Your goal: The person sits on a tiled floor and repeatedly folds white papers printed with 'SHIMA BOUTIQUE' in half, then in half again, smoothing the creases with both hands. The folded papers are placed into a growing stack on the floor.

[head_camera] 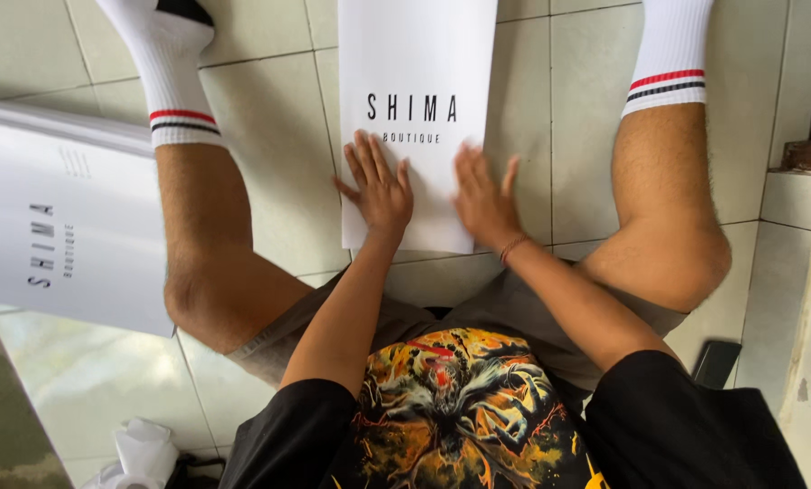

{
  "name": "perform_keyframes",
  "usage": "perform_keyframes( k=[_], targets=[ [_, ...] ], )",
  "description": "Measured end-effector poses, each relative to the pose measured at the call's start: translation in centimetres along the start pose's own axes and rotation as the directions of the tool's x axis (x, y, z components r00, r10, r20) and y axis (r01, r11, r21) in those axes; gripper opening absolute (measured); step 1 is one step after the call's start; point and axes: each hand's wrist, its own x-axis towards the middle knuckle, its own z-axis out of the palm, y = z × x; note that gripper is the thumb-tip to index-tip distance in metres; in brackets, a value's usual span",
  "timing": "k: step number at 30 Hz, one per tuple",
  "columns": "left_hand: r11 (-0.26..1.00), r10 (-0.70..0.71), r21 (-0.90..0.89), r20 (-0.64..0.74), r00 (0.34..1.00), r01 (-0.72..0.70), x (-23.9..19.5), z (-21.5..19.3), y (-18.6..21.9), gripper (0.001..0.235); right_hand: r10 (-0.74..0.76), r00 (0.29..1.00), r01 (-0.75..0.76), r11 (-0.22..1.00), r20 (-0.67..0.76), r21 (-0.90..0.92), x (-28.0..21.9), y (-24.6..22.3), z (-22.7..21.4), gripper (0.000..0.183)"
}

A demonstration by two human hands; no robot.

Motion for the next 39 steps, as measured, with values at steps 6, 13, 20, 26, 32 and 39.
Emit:
perform_keyframes(
  k=[6, 13, 20, 26, 32, 39],
  targets=[
    [0.987, 0.158, 0.052, -0.125, 0.980, -0.153, -0.8, 0.6, -0.6, 0.062, -0.131, 0.986, 0.121, 0.988, 0.103, 0.097, 1.4, 1.2, 3.4, 0.059],
    [0.900, 0.434, 0.069, -0.212, 0.876, -0.430, -0.6, 1.0, -0.9, 0.069, 0.021, 0.999, -0.025, 0.994, 0.032, 0.109, 12.0, 5.2, 3.3, 0.055],
    [0.909, 0.414, 0.045, -0.209, 0.886, -0.414, -0.7, 1.8, -1.1, 0.070, 0.142, 0.988, -0.147, 0.986, 0.066, 0.080, 19.8, 7.8, 2.1, 0.051],
    [0.918, 0.393, 0.049, -0.258, 0.883, -0.394, -0.8, 2.0, -0.9, 0.070, 0.059, 0.975, -0.086, 0.990, 0.214, 0.116, 22.4, 12.8, 4.6, 0.058],
    [0.924, 0.375, 0.027, -0.245, 0.894, -0.381, -0.9, 2.7, -1.3, 0.069, -0.081, 0.948, 0.063, 0.996, 0.307, 0.070, 13.0, 8.4, -0.7, 0.078],
    [0.933, 0.358, 0.031, -0.185, 0.915, -0.359, -1.1, 2.1, -1.1, 0.066, -0.162, 0.926, 0.112, 0.980, 0.341, 0.162, 1.3, 2.5, -0.4, 0.092]
  ],
)
